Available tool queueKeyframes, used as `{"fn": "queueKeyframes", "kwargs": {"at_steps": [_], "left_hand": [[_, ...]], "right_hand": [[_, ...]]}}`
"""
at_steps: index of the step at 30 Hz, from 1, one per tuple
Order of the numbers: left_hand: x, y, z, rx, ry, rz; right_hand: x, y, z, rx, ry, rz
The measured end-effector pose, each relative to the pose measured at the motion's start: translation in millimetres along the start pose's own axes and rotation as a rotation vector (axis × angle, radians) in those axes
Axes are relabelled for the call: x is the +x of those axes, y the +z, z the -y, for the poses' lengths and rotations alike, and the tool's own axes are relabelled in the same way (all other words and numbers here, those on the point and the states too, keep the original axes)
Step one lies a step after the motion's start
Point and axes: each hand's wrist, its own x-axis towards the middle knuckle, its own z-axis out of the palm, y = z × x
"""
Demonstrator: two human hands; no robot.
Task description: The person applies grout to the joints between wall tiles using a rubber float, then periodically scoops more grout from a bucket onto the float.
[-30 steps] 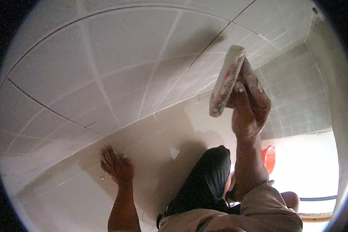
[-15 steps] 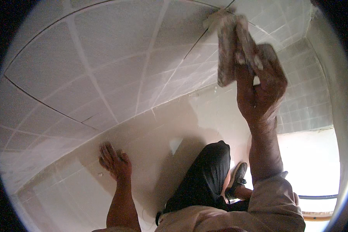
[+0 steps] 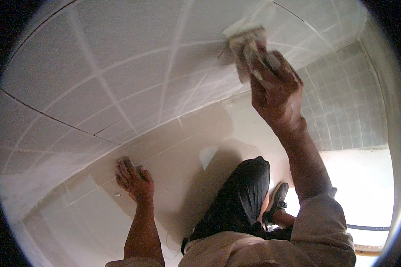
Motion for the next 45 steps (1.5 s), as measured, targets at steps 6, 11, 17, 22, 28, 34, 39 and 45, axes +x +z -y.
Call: {"fn": "queueKeyframes", "kwargs": {"at_steps": [6,11,17,22,28,34,39,45], "left_hand": [[-3,4,4,0.048,0.042,0.028],[-3,7,3,0.061,0.009,-0.011],[-1,2,-5,0.039,0.029,0.005],[0,-4,-7,0.067,0.034,-0.012],[3,-8,-10,0.067,0.055,-0.021],[-1,14,3,0.055,0.059,-0.033],[-2,7,5,0.095,0.067,-0.009],[3,-2,-10,0.078,0.023,0.037]], "right_hand": [[14,-23,10,0.027,0.111,0.010],[21,-17,25,0.180,0.185,-0.052],[-5,-10,15,0.057,0.122,0.070],[-31,5,2,-0.012,0.143,0.139],[-2,-14,11,0.084,0.096,-0.069],[-22,23,36,0.121,0.205,0.062],[-37,17,34,0.196,0.265,0.122],[-25,10,47,0.180,0.296,0.271]]}}
